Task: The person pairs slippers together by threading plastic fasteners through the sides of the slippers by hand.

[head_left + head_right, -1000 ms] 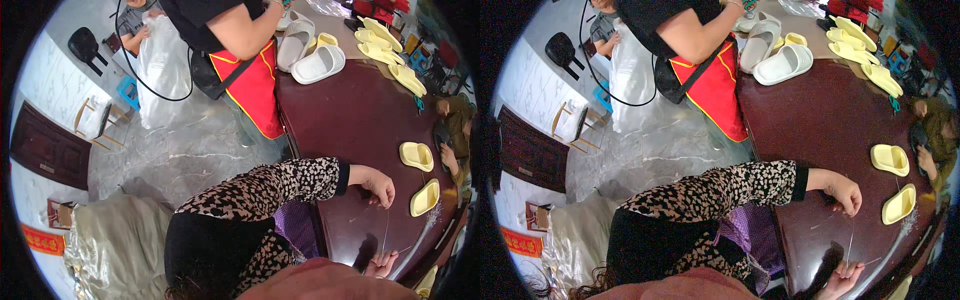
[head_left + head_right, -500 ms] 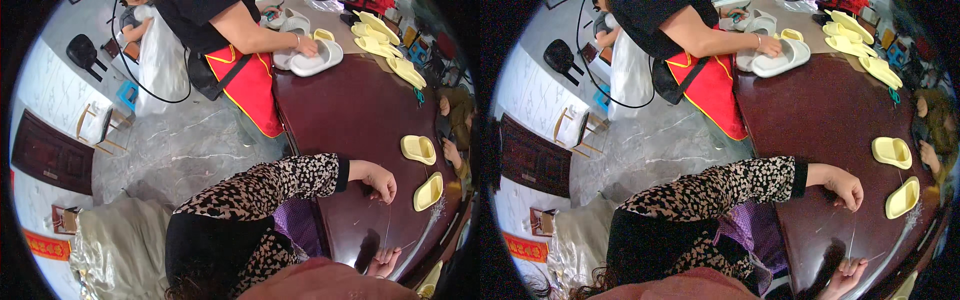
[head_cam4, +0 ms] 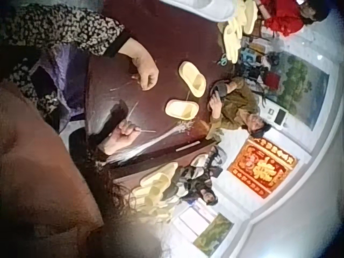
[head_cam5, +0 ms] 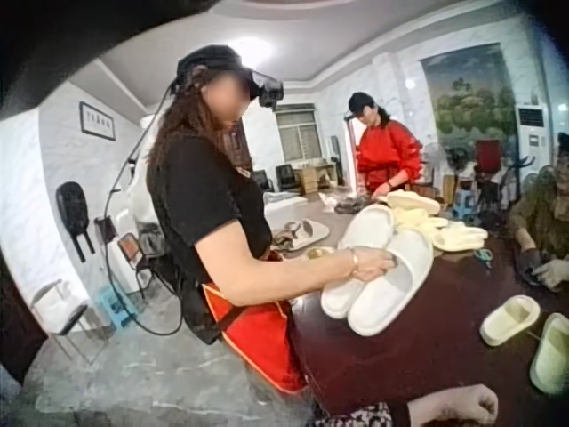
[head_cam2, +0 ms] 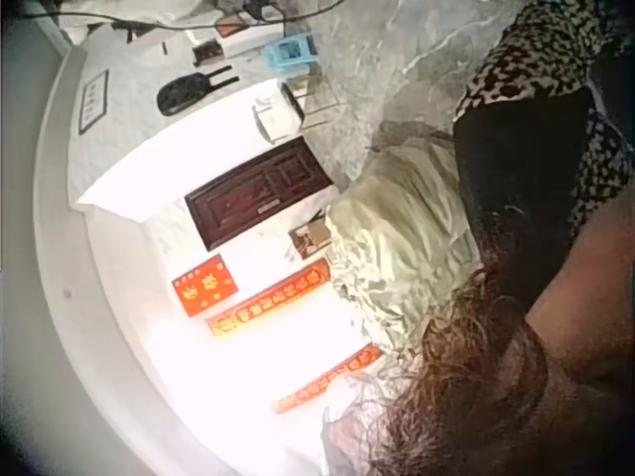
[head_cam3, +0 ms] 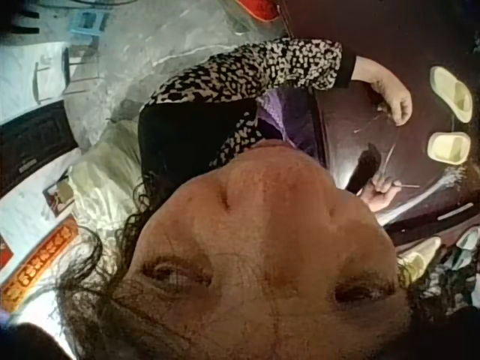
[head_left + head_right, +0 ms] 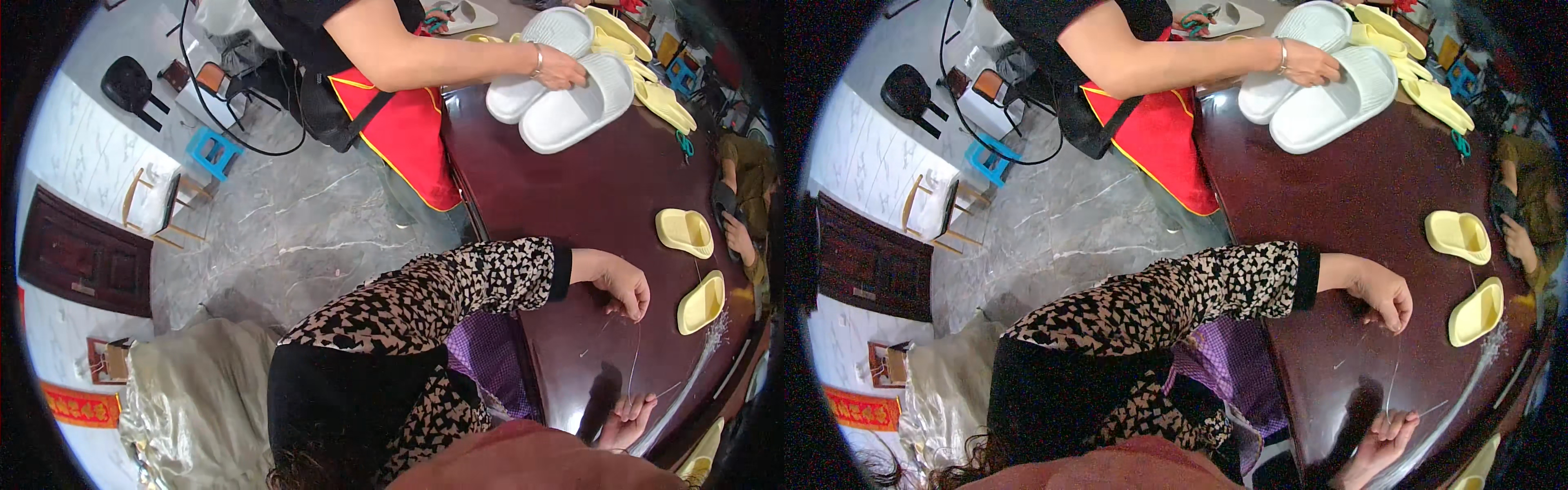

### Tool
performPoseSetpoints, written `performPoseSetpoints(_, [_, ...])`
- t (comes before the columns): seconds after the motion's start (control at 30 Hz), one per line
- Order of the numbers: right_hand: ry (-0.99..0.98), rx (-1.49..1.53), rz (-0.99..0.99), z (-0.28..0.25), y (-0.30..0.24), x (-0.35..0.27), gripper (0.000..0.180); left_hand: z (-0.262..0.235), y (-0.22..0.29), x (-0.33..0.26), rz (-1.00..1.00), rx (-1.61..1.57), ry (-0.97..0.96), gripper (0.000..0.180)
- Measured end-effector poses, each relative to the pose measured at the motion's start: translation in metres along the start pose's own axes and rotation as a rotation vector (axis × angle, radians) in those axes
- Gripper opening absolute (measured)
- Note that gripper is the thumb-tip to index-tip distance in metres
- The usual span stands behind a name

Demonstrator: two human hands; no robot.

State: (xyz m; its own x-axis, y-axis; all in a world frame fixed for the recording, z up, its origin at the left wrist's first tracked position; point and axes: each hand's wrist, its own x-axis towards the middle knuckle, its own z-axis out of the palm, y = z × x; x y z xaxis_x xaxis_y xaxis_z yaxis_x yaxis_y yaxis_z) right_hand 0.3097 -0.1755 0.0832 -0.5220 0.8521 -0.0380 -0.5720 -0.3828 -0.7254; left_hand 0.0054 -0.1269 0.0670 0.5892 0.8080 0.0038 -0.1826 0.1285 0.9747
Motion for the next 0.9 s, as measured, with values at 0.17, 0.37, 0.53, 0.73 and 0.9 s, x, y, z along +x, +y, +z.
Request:
performPoseSetpoints(0.17, [-0.012, 0.033, -0.003, -0.002, 0.003, 0.001, 0.023, -0.002, 0.000, -0.002, -0.013, 0.020, -0.005, 0.012])
performPoseSetpoints(0.37, [-0.054, 0.050, -0.003, -0.006, 0.001, 0.003, 0.024, -0.002, -0.001, -0.001, -0.027, 0.032, -0.035, 0.012])
performPoseSetpoints(0.53, [-0.081, 0.022, -0.042, -0.005, 0.000, 0.005, 0.023, 0.004, -0.014, 0.005, -0.011, 0.076, -0.216, 0.013])
performPoseSetpoints(0.73, [-0.075, 0.005, -0.089, 0.002, 0.003, 0.007, 0.022, 0.014, -0.026, 0.006, -0.029, 0.171, -0.460, 0.015])
performPoseSetpoints(0.9, [-0.051, -0.013, -0.111, 0.007, -0.002, 0.005, 0.021, 0.035, -0.032, 0.006, -0.061, 0.200, -0.708, 0.015])
